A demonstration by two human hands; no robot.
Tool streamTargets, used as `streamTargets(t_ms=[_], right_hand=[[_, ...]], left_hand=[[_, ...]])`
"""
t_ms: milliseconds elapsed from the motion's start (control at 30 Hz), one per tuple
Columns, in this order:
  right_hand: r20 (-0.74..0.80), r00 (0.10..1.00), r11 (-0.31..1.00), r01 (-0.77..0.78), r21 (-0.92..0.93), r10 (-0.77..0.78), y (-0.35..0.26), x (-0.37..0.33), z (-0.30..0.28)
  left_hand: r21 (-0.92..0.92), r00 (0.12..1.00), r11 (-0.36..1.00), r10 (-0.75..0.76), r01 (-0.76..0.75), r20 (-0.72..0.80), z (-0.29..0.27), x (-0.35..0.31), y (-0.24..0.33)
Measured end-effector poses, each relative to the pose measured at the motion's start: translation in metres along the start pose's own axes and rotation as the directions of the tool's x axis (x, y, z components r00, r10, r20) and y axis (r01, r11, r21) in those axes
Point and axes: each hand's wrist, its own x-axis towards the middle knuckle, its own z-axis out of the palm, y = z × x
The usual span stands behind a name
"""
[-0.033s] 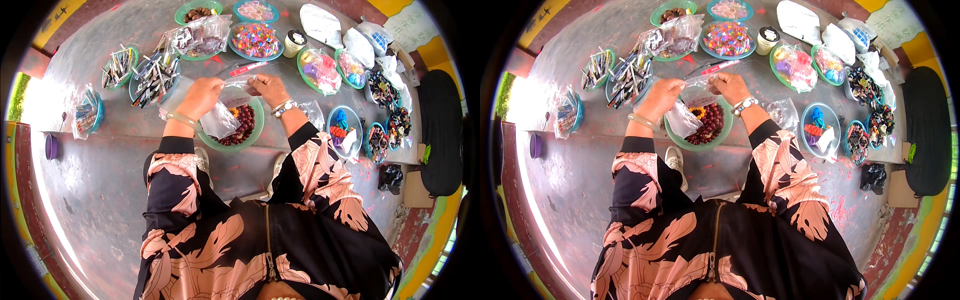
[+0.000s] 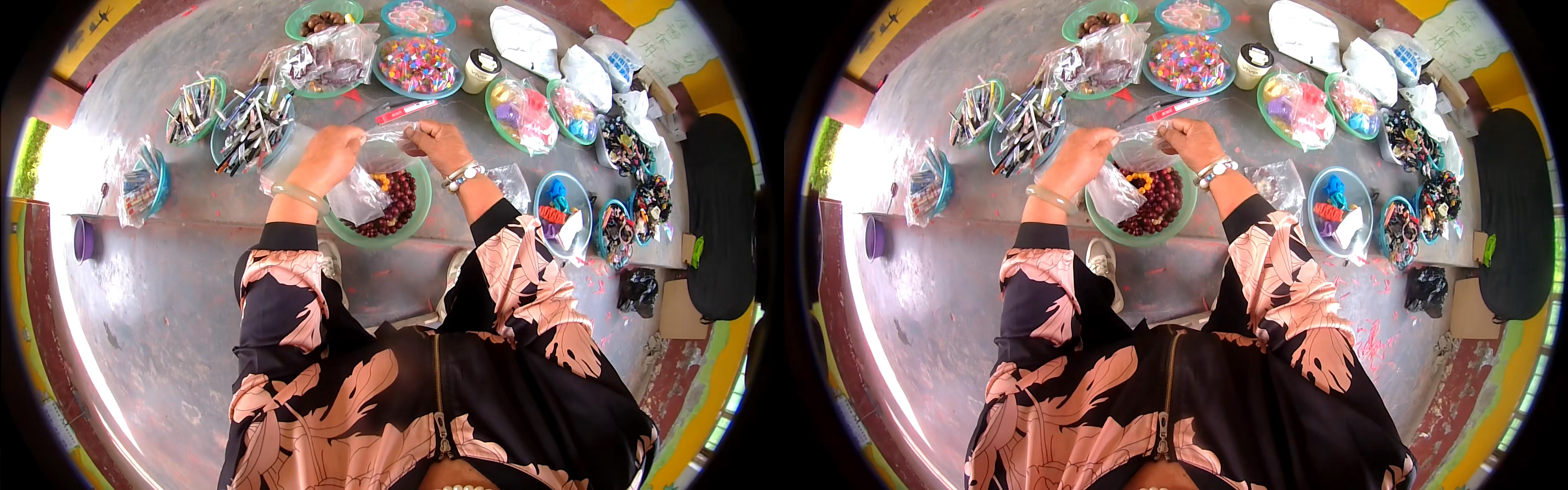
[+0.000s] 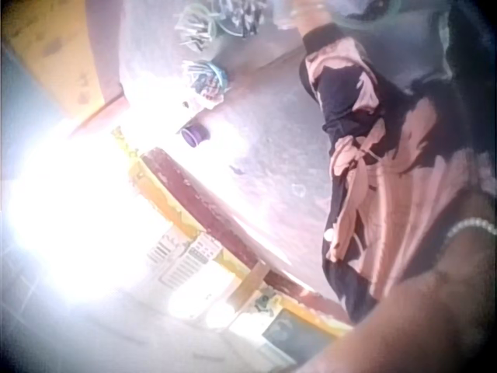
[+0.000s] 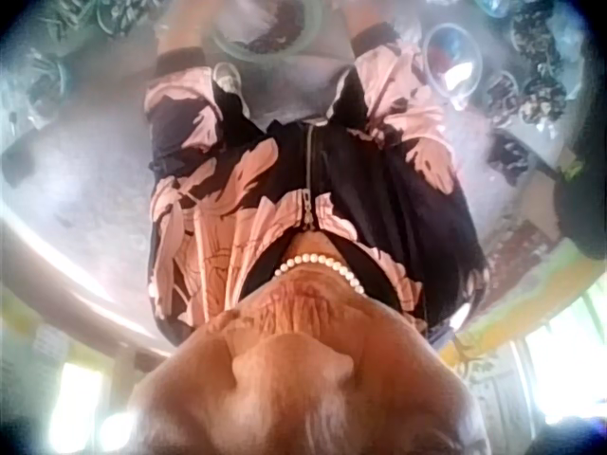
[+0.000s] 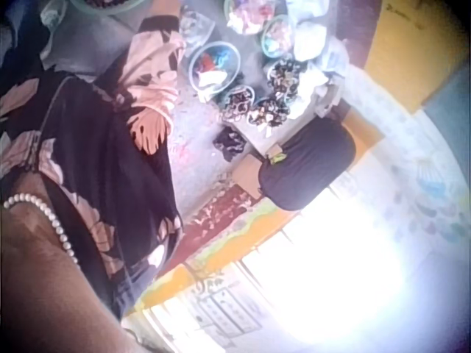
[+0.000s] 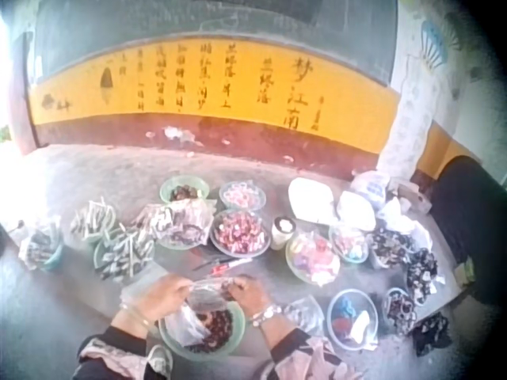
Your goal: The person sits on the floor and packs small, round, reddish-brown beads from a green bowl into small clear plastic bags. They open each bag, fill it with beads, and seal it before placing it aside. The person also handles a small white packet and a green beaded bracelet during the process.
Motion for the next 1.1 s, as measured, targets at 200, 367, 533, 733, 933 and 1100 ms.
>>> streamTargets(t_ms=[200, 367, 533, 733, 933, 1100], right_hand=[[-0.009, 1.0, 1.0, -0.022, -0.02, 0.022, -0.004, -0.002, 0.003], [-0.066, 0.995, 0.993, 0.084, 0.087, -0.078, -0.027, -0.014, 0.007], [-0.06, 0.994, 0.967, 0.106, 0.233, -0.094, -0.048, -0.03, 0.01], [-0.109, 0.993, 0.962, -0.007, 0.274, 0.038, -0.053, -0.034, 0.0], [-0.216, 0.968, 0.957, 0.177, 0.229, -0.127, -0.059, -0.029, -0.017], [-0.05, 0.971, 0.944, 0.212, -0.254, -0.232, -0.079, -0.049, 0.004]], left_hand=[[-0.137, 0.966, 0.956, -0.256, 0.258, 0.035, -0.01, 0.002, 0.018], [-0.4, 0.966, 0.882, -0.254, 0.249, 0.042, -0.013, 0.0, 0.023], [-0.56, 0.966, 0.794, -0.252, 0.237, 0.052, -0.021, -0.005, 0.026], [-0.585, 0.946, 0.752, -0.311, 0.303, 0.09, -0.032, -0.01, 0.037], [-0.462, 0.96, 0.843, -0.268, 0.274, 0.081, -0.028, -0.008, 0.039], [-0.333, 0.989, 0.935, -0.084, 0.122, 0.126, -0.015, -0.013, 0.045]])
